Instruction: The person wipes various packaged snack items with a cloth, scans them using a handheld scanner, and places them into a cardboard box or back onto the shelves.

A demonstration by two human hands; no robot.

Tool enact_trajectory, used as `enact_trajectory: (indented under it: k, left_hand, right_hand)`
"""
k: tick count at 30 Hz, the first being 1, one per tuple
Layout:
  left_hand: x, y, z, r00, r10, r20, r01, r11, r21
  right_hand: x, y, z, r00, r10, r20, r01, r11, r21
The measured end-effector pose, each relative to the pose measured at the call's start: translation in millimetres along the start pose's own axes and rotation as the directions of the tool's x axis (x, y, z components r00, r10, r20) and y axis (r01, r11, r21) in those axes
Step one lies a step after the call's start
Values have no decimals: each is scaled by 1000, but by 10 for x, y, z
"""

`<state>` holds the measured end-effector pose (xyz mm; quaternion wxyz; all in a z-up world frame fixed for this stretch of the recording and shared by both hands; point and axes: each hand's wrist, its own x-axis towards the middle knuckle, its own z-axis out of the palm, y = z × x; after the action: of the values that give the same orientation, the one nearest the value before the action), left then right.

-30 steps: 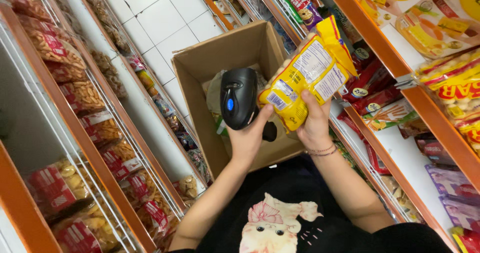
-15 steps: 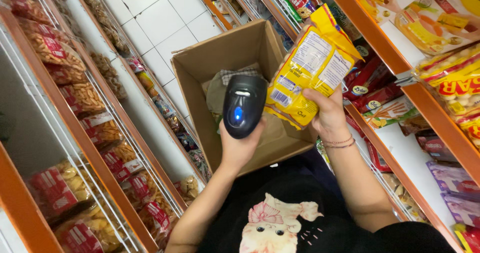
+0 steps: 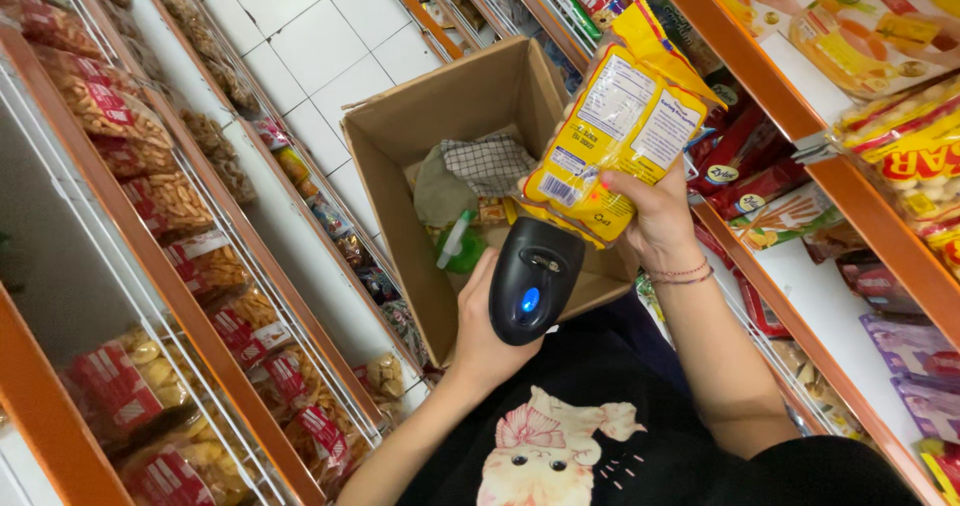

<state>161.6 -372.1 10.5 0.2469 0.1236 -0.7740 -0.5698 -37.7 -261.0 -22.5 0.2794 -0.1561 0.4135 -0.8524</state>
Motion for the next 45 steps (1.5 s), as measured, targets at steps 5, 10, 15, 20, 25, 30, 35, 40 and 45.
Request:
enact_trajectory:
  k: [5,10,15,20,25,30,35,40,45]
  left_hand:
    - [2,-13,-36,999,-46,5,46,998,47]
    - [134,-417,-88,979,-141,146,117,980,164]
    - [365,-1411,330,807,-427,409,131,803,581]
    - [483,-2644,1190,558,-659,504,-119,538,834]
    - [342,-3313,1414,673,-583,456,-129,514,848]
    - [288,-3396,1382,711,-641,289,35,443,896]
    - [625,-3007,1243,664,-620,418,-89,490,867]
    - [1003,-1365,834,930,-210,301,-45,748,662]
    - [664,-50,777,897,227,379,-298,944,139]
  right_hand:
    - [0,-29,24,1000,-7,15,7,1000,29]
    - [-12,42,-300,980,-157,-125,128,969,-212]
    - [-131,73,-648,941,-278,-194,195,912,-360]
    - [-344,230,-798,922,-260,-288,159,930,-331]
    - [-603,359,-884,907,-247,-340,125,931,-344]
    - [-812,339,-918,906,-245,-345,74,895,-440]
    - [-852,303,-974,909,-243,-338,47,866,-498]
    - [-866,440,-1057,877,-349,-329,116,820,-561]
    - [-1009,194,-776,958,-256,-126,233,957,-173]
